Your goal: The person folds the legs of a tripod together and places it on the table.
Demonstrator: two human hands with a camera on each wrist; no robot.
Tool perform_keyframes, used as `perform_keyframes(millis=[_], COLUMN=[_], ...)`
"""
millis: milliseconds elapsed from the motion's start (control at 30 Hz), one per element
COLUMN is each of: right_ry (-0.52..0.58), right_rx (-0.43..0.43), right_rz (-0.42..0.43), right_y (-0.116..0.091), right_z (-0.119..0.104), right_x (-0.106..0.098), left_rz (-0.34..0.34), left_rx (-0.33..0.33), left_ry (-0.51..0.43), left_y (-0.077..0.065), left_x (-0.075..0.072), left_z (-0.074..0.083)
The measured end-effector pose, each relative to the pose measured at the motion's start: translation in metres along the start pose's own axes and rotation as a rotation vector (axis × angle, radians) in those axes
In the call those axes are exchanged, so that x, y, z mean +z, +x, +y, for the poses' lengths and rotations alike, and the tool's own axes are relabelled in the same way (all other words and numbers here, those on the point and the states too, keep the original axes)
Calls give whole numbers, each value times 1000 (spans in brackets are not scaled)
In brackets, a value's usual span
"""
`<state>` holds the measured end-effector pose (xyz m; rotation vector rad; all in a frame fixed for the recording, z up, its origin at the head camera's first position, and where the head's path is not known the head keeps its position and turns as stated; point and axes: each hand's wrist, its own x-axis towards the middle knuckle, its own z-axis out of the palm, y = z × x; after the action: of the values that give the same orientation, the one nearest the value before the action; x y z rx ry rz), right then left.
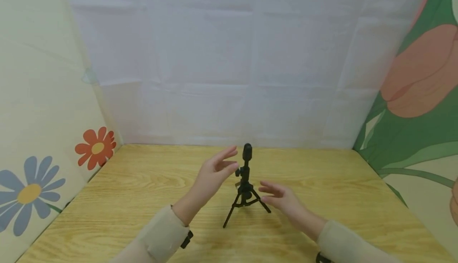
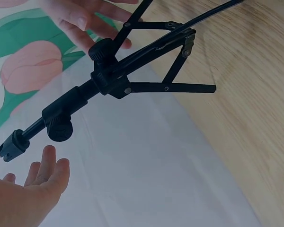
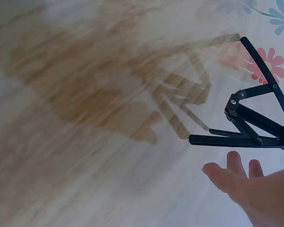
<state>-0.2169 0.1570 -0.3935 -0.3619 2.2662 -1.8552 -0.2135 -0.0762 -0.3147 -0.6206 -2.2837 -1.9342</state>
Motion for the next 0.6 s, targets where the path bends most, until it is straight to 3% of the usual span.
perform_keyframes(millis=[600], right_ry=[-45], right_rx=[23], right_rz=[-23], right_y=[7], right_z=[4], right_x=[8], left_rz=[-34], left_rx=[10], left_ry=[-31], left_y=[10], left_x=[11], left_z=[-2])
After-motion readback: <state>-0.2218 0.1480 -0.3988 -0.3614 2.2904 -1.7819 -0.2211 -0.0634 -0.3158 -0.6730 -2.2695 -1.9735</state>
